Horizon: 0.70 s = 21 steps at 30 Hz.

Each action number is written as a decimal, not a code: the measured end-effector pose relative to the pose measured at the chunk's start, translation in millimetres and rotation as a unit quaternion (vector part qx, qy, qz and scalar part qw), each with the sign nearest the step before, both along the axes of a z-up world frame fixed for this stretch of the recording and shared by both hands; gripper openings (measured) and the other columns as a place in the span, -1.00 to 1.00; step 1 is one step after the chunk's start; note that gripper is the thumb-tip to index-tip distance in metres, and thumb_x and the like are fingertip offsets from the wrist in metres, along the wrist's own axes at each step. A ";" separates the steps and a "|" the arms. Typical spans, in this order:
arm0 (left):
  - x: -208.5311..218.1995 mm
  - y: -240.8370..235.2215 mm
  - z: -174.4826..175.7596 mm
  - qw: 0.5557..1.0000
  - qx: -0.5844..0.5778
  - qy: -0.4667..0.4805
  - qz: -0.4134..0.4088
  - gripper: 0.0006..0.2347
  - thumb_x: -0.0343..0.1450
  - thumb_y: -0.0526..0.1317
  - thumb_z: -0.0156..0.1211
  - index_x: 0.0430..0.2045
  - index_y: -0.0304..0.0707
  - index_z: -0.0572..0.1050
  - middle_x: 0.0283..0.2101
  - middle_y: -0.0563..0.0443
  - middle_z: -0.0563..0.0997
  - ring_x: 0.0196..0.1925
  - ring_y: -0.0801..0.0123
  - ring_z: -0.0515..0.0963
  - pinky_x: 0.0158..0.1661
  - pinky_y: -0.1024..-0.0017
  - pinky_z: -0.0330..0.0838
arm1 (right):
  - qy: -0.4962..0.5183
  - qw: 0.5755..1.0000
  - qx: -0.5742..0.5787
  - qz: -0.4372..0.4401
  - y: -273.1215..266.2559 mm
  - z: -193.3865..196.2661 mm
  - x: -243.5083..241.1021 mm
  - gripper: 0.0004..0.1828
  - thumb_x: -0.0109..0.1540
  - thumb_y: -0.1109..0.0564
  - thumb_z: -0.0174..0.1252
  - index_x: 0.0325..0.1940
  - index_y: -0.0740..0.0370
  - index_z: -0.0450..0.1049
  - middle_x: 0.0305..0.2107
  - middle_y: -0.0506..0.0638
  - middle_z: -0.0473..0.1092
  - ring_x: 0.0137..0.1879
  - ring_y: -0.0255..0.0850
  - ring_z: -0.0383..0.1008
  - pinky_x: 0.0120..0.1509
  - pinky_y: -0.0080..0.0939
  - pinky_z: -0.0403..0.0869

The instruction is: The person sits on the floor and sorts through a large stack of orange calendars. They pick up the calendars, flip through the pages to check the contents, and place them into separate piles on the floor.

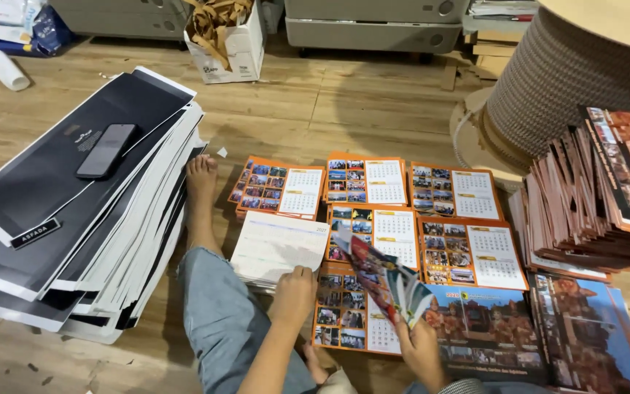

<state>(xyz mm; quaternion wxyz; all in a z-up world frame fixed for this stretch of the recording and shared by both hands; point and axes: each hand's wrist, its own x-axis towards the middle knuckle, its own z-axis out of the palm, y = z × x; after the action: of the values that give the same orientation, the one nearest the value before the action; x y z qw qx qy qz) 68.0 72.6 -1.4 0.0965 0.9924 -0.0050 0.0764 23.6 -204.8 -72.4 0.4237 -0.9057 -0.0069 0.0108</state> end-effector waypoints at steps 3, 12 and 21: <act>2.4 7.3 -19.0 0.988 0.026 -0.116 -0.096 -0.94 0.35 -0.31 0.02 -0.54 -0.23 0.39 -0.50 -0.06 0.41 -0.50 0.13 0.43 -0.38 0.26 0.37 | -0.023 0.997 0.063 -0.048 -9.6 2.2 -2.0 -0.69 0.24 0.03 -0.15 -0.44 0.23 0.40 -0.64 -0.05 0.38 -0.61 -0.34 0.37 -0.65 -0.47 0.40; -3.9 -2.7 13.5 0.992 -0.108 -0.040 -0.059 -0.93 0.32 -0.43 -0.03 -0.55 -0.24 0.32 -0.45 -0.01 0.38 -0.39 0.25 0.35 -0.39 0.33 0.29 | 0.019 0.939 0.229 -0.257 -5.1 75.6 -3.4 -0.63 0.24 0.04 -0.01 -0.06 0.39 0.46 -0.47 0.07 0.41 -0.35 -0.24 0.30 -0.33 -0.18 0.28; -70.0 -67.7 75.4 0.928 -0.152 -0.276 -0.197 -0.95 0.32 -0.36 0.09 -0.53 -0.17 0.44 -0.51 0.03 0.34 -0.42 0.23 0.31 -0.47 0.31 0.23 | -0.059 0.966 0.101 -0.229 -27.1 69.8 -3.9 -0.55 0.26 -0.07 -0.08 -0.40 0.40 0.42 -0.63 0.10 0.39 -0.44 -0.16 0.38 -0.33 -0.15 0.28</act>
<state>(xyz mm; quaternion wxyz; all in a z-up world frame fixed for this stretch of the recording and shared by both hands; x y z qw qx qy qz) -2.0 4.9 73.9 0.2541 0.8843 -0.2154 0.3271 19.7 -231.9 -2.6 0.5032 -0.8345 0.1744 -0.1410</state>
